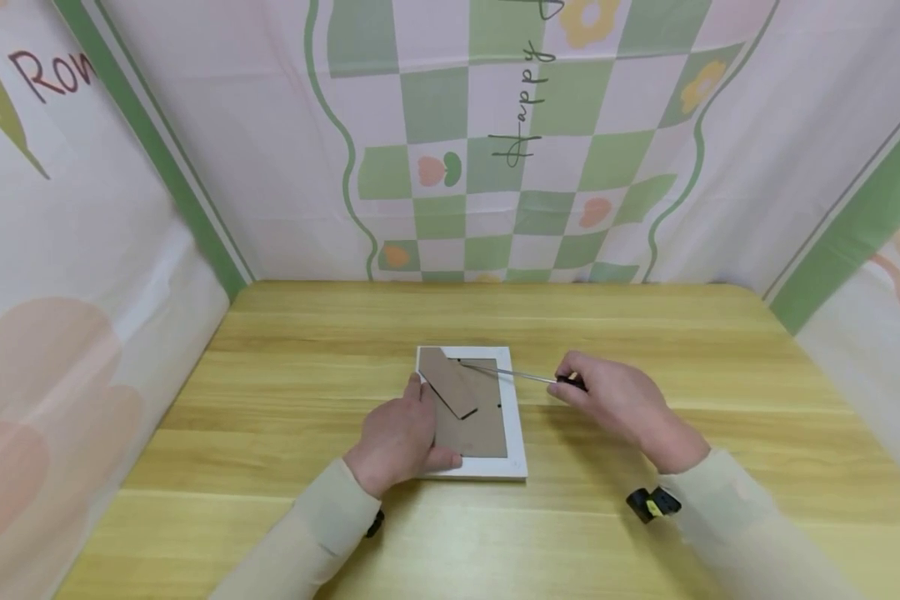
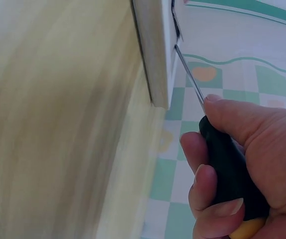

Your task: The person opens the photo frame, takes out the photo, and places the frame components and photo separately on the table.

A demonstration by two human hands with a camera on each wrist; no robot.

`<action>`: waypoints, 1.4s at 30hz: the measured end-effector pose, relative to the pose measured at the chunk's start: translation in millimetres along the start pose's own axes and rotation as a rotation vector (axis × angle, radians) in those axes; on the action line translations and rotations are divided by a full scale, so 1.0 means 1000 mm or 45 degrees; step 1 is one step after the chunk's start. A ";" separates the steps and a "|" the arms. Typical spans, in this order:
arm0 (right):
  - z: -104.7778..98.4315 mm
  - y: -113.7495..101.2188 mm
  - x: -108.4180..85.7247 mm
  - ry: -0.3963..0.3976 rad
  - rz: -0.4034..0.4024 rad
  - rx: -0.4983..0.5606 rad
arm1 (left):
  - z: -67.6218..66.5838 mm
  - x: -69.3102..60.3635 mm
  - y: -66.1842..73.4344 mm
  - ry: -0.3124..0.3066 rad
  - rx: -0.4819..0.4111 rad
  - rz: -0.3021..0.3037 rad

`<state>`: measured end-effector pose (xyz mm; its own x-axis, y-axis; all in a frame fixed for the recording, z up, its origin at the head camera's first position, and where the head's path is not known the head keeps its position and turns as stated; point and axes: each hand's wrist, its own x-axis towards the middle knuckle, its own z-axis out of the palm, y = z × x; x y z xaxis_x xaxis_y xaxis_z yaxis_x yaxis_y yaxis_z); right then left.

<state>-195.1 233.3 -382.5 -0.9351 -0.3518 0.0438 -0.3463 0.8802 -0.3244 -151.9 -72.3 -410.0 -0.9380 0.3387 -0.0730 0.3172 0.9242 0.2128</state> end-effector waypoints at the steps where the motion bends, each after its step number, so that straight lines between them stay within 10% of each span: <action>1: 0.001 0.000 0.000 -0.001 0.003 -0.001 | 0.000 0.000 0.000 0.007 0.004 0.001; 25: -0.003 0.001 0.004 -0.119 0.109 0.124 | -0.001 0.000 0.004 0.008 0.121 -0.015; 42: 0.005 -0.007 -0.004 -0.033 0.074 -0.022 | 0.000 0.002 0.004 -0.002 0.093 -0.024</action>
<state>-188.9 227.2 -384.9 -0.9516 -0.3075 0.0008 -0.2926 0.9048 -0.3095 -152.2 -68.2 -409.2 -0.9438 0.3214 -0.0777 0.3089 0.9408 0.1398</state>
